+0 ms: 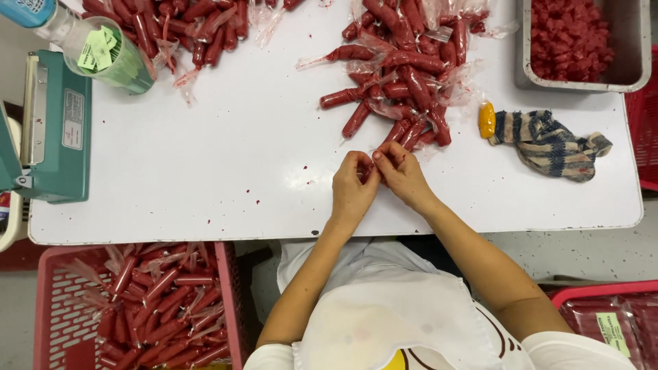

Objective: The person repeatedly picks up individual sausages from a pile on a white table, places them into clear plastic bags, and ties the bags shut by hand. The packaged sausages are then placed into a pink basket below the table.

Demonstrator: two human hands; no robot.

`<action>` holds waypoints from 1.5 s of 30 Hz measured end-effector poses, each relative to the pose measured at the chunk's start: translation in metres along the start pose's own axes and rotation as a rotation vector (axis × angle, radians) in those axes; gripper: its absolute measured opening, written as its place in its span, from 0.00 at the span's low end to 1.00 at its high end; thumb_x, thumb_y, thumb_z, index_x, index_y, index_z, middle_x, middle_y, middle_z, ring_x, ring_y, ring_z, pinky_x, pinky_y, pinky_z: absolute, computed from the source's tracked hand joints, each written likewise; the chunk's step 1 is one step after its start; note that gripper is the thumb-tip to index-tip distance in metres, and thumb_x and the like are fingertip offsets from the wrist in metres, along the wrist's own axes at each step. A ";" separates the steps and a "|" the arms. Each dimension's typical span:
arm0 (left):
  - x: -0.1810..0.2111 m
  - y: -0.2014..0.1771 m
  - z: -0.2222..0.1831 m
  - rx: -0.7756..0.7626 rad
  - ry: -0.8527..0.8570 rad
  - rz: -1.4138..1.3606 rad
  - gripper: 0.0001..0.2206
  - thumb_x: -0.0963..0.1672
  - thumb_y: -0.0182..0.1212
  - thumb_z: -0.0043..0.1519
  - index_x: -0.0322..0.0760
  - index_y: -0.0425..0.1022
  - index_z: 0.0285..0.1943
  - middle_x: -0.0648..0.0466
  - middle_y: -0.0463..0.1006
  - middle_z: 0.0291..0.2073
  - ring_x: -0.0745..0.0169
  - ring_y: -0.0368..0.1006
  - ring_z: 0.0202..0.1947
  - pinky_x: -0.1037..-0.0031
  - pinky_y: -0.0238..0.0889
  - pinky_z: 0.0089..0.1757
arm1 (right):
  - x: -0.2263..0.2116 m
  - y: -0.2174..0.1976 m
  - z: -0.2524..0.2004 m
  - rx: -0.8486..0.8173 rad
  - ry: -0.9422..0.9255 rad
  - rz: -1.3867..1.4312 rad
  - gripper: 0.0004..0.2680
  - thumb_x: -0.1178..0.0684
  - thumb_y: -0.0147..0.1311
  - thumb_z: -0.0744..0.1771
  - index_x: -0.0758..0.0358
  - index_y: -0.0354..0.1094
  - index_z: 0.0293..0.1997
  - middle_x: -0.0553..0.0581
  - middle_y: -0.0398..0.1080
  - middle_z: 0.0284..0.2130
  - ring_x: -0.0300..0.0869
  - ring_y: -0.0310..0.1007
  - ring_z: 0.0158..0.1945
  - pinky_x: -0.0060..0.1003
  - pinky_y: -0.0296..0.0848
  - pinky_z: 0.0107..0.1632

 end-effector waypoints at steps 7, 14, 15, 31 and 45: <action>-0.015 -0.035 -0.004 -0.169 -0.119 -0.140 0.07 0.43 0.53 0.69 0.36 0.75 0.47 0.44 0.79 0.33 0.48 0.80 0.37 0.63 0.76 0.38 | -0.006 0.003 0.090 0.029 -0.305 -0.286 0.05 0.53 0.52 0.71 0.58 0.71 0.39 0.54 0.68 0.21 0.40 0.66 0.28 0.33 0.66 0.32; -0.006 -0.238 -0.045 -0.165 -0.407 0.626 0.13 0.45 0.48 0.68 0.37 0.77 0.51 0.48 0.81 0.44 0.45 0.77 0.44 0.56 0.67 0.46 | -0.121 0.011 0.224 -0.263 -0.727 -1.445 0.11 0.68 0.47 0.68 0.64 0.66 0.54 0.66 0.61 0.54 0.52 0.71 0.43 0.40 0.76 0.29; 0.004 -0.271 -0.058 -0.215 -0.658 0.982 0.14 0.46 0.44 0.69 0.37 0.77 0.50 0.45 0.82 0.44 0.37 0.77 0.45 0.48 0.68 0.45 | -0.126 0.006 0.247 -0.360 -0.536 -1.691 0.15 0.60 0.47 0.70 0.54 0.64 0.65 0.67 0.51 0.71 0.59 0.72 0.52 0.50 0.79 0.30; 0.058 -0.068 0.075 -0.081 0.231 -0.001 0.31 0.52 0.53 0.69 0.33 0.50 0.76 0.41 0.61 0.72 0.48 0.60 0.72 0.62 0.53 0.68 | -0.231 -0.005 0.066 -0.541 -1.144 -1.876 0.13 0.57 0.55 0.68 0.61 0.61 0.58 0.52 0.70 0.33 0.41 0.71 0.31 0.34 0.69 0.31; 0.070 -0.065 -0.022 -0.531 -0.425 -0.867 0.15 0.48 0.47 0.72 0.31 0.74 0.43 0.37 0.79 0.33 0.48 0.79 0.44 0.60 0.75 0.46 | -0.069 0.033 0.083 -0.249 -1.539 -0.905 0.11 0.56 0.48 0.71 0.57 0.59 0.27 0.49 0.54 0.25 0.46 0.63 0.29 0.39 0.63 0.31</action>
Point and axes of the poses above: each hand's wrist, its own z-axis towards the middle knuckle, its own y-axis out of the palm, x = y × z, the point moved 1 cm from there along z, towards the middle knuckle
